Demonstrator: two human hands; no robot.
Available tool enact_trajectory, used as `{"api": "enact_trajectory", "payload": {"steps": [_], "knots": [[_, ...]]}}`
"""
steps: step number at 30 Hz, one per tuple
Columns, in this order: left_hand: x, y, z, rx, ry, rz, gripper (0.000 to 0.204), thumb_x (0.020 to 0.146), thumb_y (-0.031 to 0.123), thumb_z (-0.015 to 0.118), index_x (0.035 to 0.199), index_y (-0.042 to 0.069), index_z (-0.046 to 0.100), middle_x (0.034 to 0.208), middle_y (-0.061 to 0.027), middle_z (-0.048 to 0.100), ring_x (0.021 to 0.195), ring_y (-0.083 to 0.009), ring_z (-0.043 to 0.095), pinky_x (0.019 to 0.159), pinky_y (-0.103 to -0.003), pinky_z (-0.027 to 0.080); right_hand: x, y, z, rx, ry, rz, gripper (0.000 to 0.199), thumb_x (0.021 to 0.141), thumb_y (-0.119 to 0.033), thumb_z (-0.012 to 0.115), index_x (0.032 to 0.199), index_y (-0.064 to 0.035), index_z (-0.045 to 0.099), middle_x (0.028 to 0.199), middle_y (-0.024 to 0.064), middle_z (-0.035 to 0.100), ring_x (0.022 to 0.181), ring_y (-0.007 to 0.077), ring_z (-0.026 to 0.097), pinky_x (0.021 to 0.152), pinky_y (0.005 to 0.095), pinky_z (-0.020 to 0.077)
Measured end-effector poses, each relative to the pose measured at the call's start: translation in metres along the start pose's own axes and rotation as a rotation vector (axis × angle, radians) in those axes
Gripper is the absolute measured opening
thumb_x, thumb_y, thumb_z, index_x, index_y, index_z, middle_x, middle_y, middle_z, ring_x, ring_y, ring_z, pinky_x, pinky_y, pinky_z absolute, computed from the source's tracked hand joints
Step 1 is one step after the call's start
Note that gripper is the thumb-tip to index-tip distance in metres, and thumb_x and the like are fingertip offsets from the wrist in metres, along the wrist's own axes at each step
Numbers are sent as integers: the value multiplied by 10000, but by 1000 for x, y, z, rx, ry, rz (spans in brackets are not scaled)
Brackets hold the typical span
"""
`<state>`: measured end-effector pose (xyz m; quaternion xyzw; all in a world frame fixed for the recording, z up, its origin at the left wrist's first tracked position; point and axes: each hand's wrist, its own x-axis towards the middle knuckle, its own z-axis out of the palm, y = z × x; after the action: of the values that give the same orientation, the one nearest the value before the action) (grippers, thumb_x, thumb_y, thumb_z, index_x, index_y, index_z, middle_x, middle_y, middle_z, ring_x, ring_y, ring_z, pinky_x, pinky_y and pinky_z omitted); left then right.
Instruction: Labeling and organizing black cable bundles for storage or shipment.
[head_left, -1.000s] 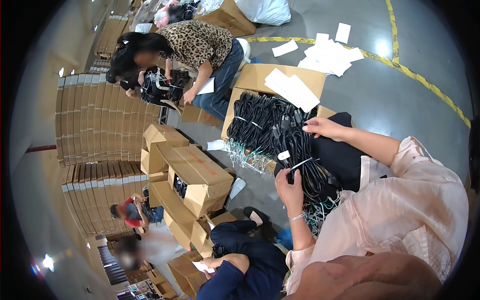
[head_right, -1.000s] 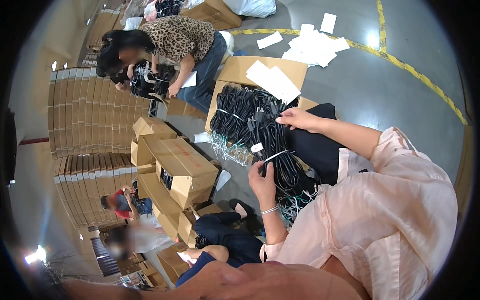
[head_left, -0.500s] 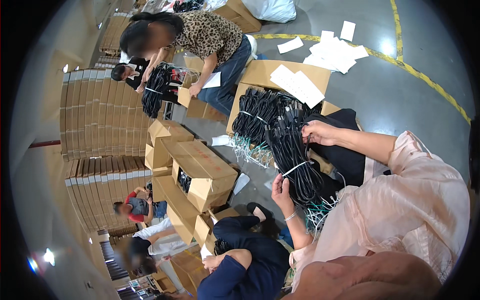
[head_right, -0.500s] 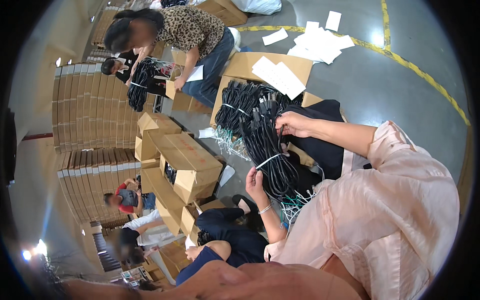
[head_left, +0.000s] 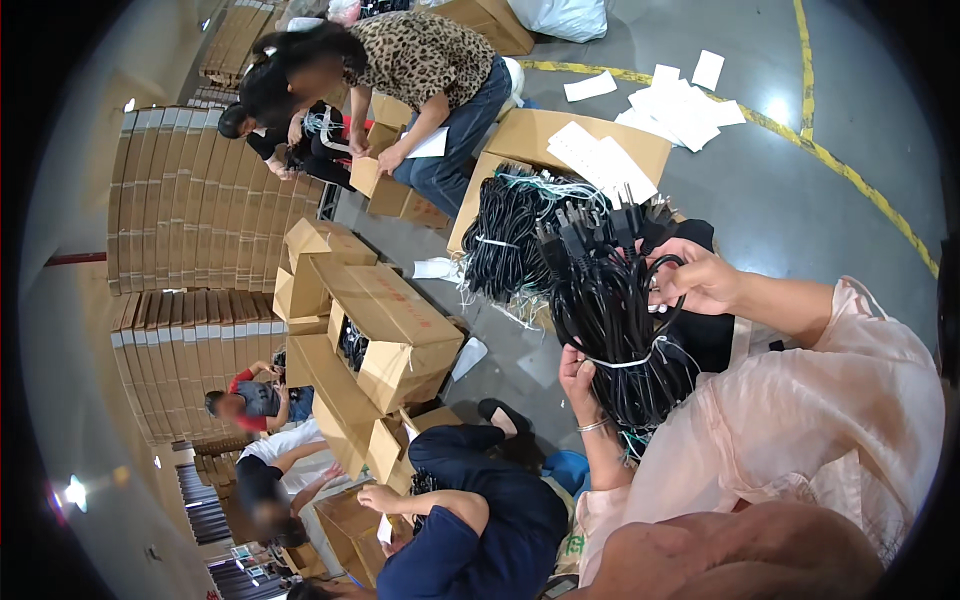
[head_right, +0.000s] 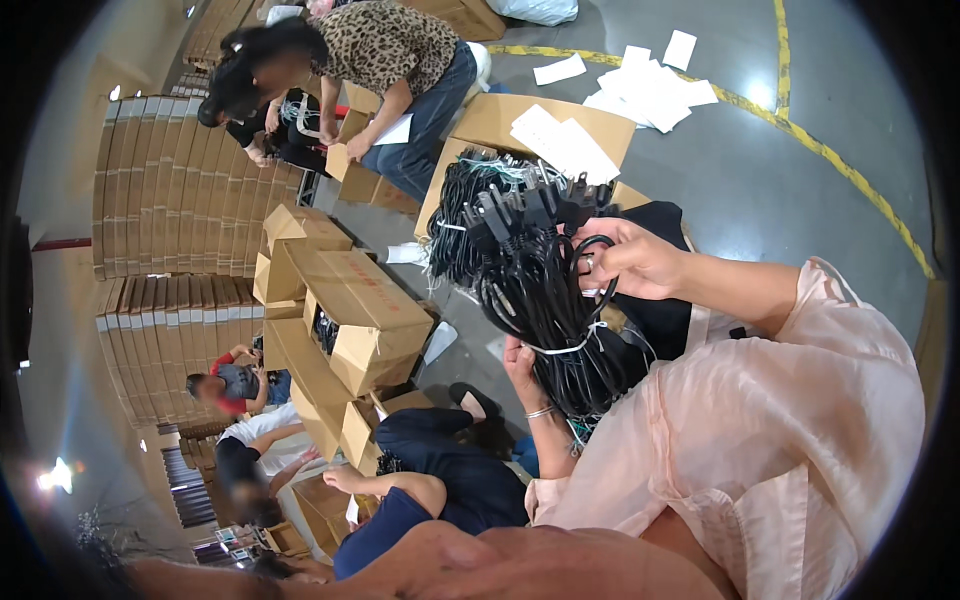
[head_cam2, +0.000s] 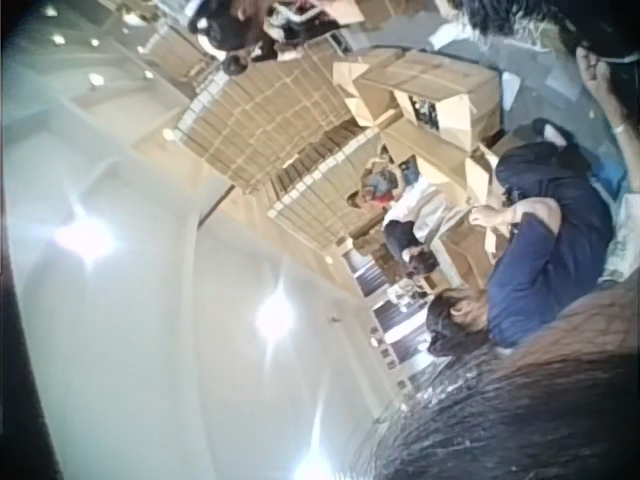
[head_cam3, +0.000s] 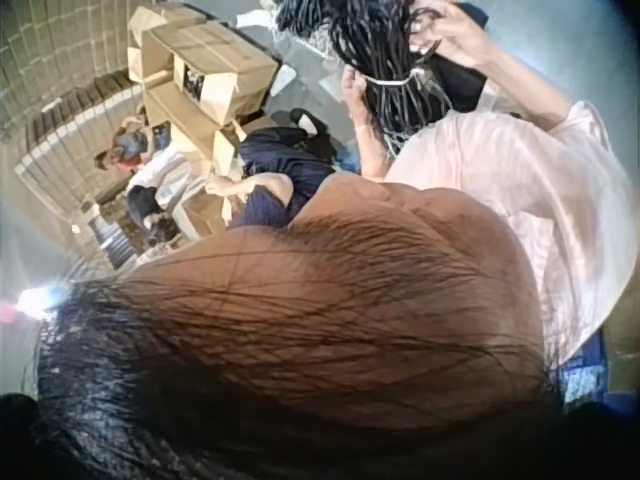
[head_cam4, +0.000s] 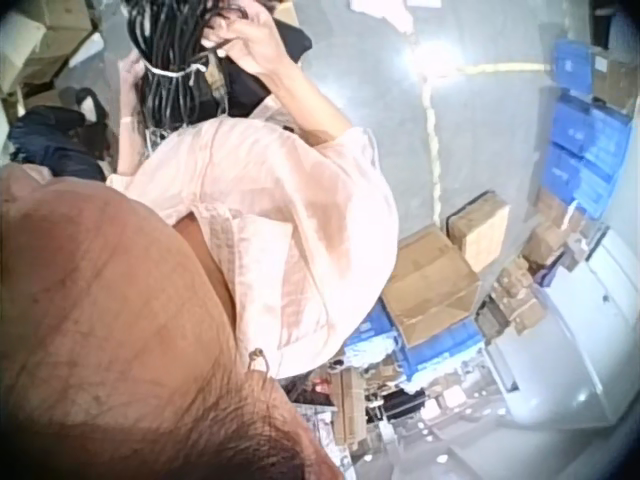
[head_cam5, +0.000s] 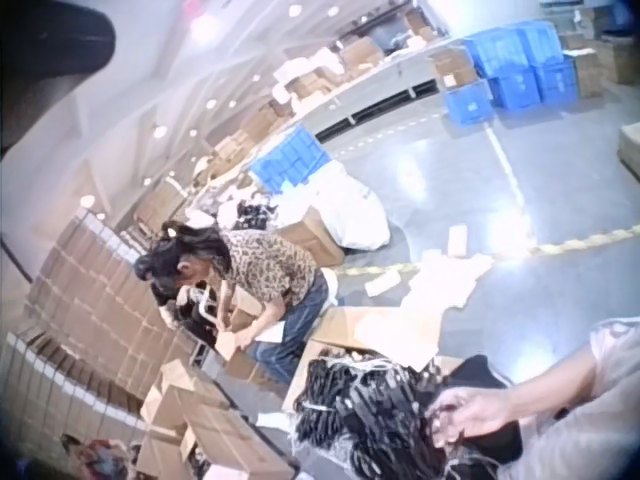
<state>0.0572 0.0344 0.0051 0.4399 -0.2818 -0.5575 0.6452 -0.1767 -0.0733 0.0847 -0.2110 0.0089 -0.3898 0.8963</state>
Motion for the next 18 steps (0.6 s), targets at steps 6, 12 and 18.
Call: {"api": "enact_trajectory", "payload": {"steps": [6,12,18], "knots": [[10,-8,30,322,116,-78,287,821,104,646,1079,18,555,971,-34,603,828,-100,522,720,-212,408,-2,15,-76,-117,443,3,216,769,-15,503,976,-49,554,842,12,590,750,103,563,690,273,463],[28,26,95,1478,-187,508,272,754,145,647,994,26,599,963,-128,552,926,-300,532,779,-392,453,-8,5,-69,-221,474,-7,201,753,-19,510,949,-32,552,865,14,588,771,106,562,739,243,443],[30,41,116,1486,-349,152,251,732,147,650,931,17,567,967,-106,542,841,-273,567,681,-376,482,-22,2,-81,-185,505,-11,188,686,13,532,869,-28,527,849,14,555,798,96,547,749,224,431]]}}
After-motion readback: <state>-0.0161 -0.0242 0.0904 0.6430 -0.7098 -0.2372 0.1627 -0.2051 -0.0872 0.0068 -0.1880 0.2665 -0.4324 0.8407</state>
